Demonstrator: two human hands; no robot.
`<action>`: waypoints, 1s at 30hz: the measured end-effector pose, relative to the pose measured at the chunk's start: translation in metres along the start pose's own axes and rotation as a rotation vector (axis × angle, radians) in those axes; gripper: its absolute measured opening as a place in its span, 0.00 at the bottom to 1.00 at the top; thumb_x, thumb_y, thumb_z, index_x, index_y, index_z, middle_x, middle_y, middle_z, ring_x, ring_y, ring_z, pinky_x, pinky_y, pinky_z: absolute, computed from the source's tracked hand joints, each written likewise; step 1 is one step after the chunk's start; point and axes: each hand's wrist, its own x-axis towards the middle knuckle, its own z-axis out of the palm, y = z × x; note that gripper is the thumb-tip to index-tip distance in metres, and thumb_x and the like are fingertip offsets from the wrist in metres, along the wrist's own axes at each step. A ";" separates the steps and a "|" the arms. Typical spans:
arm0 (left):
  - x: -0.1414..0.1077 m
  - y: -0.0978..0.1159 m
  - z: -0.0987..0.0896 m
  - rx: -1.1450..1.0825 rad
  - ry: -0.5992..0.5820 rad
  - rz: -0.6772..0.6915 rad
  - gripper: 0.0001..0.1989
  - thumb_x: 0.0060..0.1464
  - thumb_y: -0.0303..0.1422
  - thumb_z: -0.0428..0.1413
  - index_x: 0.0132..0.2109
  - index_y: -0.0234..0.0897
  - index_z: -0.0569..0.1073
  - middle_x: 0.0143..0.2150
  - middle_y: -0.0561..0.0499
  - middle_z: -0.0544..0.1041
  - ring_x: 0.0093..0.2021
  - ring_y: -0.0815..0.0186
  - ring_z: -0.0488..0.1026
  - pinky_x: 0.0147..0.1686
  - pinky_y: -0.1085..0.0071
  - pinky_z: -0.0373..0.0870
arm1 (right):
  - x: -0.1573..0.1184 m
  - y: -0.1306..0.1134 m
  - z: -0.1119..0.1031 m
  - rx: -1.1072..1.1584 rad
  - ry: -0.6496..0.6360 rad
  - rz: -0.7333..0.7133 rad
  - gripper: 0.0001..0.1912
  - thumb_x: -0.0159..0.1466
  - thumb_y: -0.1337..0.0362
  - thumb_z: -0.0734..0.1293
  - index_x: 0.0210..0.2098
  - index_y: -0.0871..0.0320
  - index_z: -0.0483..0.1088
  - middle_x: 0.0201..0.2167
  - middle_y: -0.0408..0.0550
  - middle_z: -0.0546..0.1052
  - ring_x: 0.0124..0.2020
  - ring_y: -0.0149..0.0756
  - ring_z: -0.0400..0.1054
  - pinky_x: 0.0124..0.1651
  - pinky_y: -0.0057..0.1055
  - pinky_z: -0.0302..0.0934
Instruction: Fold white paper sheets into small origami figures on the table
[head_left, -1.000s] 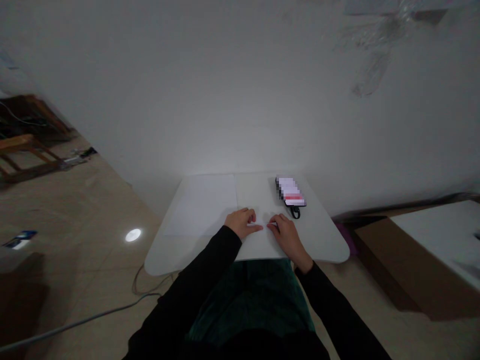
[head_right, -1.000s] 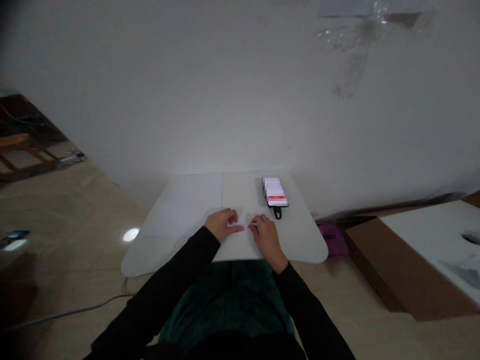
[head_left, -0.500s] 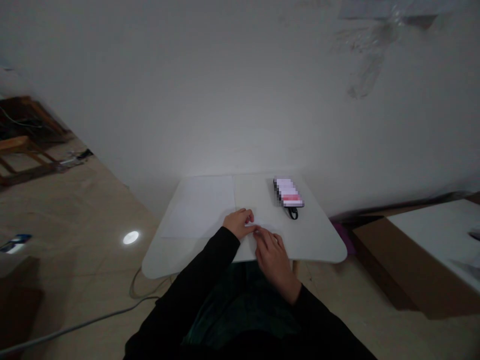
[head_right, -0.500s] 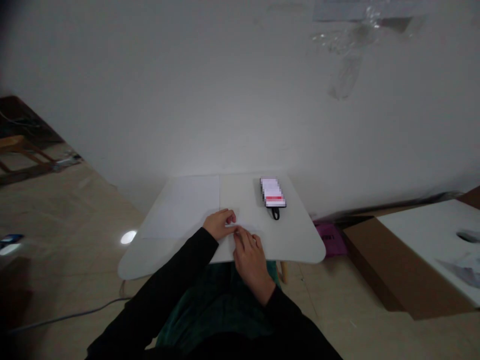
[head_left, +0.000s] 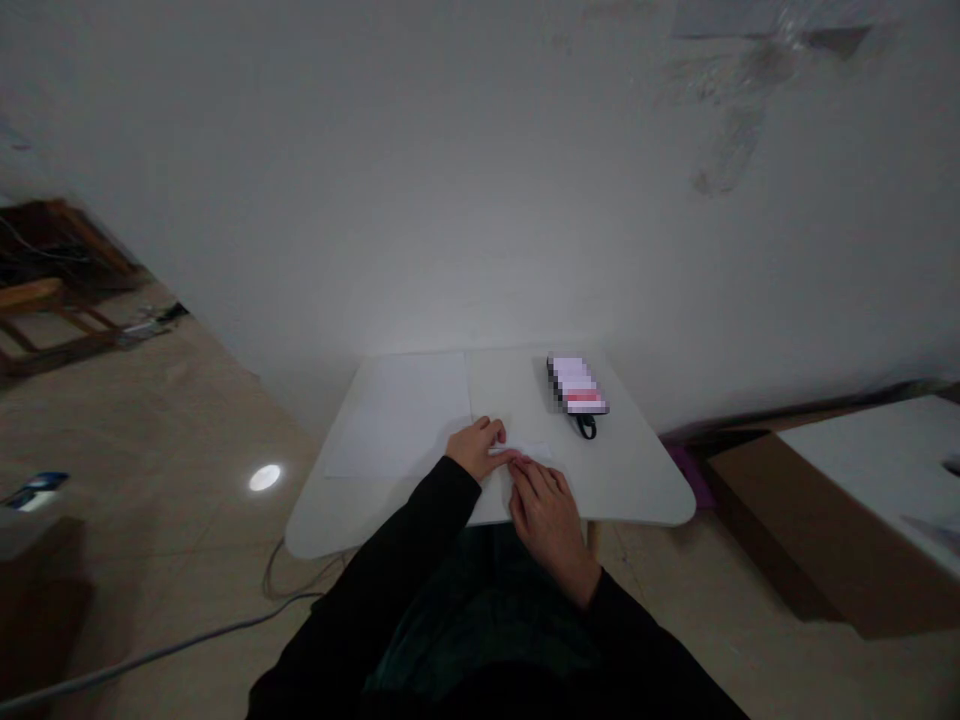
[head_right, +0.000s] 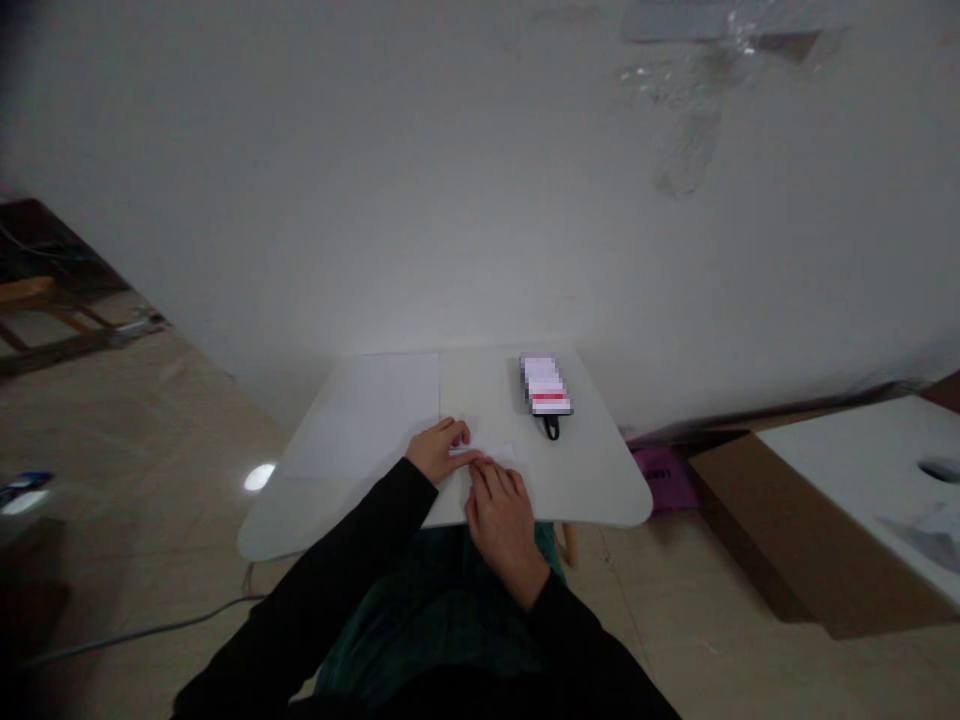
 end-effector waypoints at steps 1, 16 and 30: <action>0.000 0.000 0.000 0.004 0.000 0.000 0.21 0.53 0.54 0.49 0.39 0.41 0.68 0.37 0.53 0.70 0.33 0.67 0.69 0.29 0.72 0.60 | 0.000 0.000 0.000 -0.001 0.000 0.002 0.21 0.63 0.70 0.58 0.56 0.64 0.63 0.53 0.57 0.70 0.56 0.43 0.61 0.56 0.42 0.53; -0.005 0.015 0.002 0.153 -0.020 -0.047 0.18 0.55 0.50 0.51 0.44 0.42 0.67 0.43 0.50 0.69 0.41 0.63 0.70 0.30 0.73 0.62 | -0.002 0.008 -0.007 -0.085 0.067 0.178 0.17 0.64 0.66 0.59 0.51 0.64 0.68 0.49 0.58 0.73 0.52 0.48 0.62 0.54 0.45 0.51; -0.004 0.016 0.001 0.231 0.047 -0.053 0.17 0.54 0.48 0.53 0.44 0.41 0.68 0.42 0.49 0.71 0.40 0.62 0.71 0.28 0.71 0.64 | 0.005 0.013 -0.002 0.050 0.092 -0.001 0.16 0.63 0.70 0.59 0.49 0.62 0.68 0.49 0.56 0.73 0.52 0.42 0.64 0.55 0.41 0.55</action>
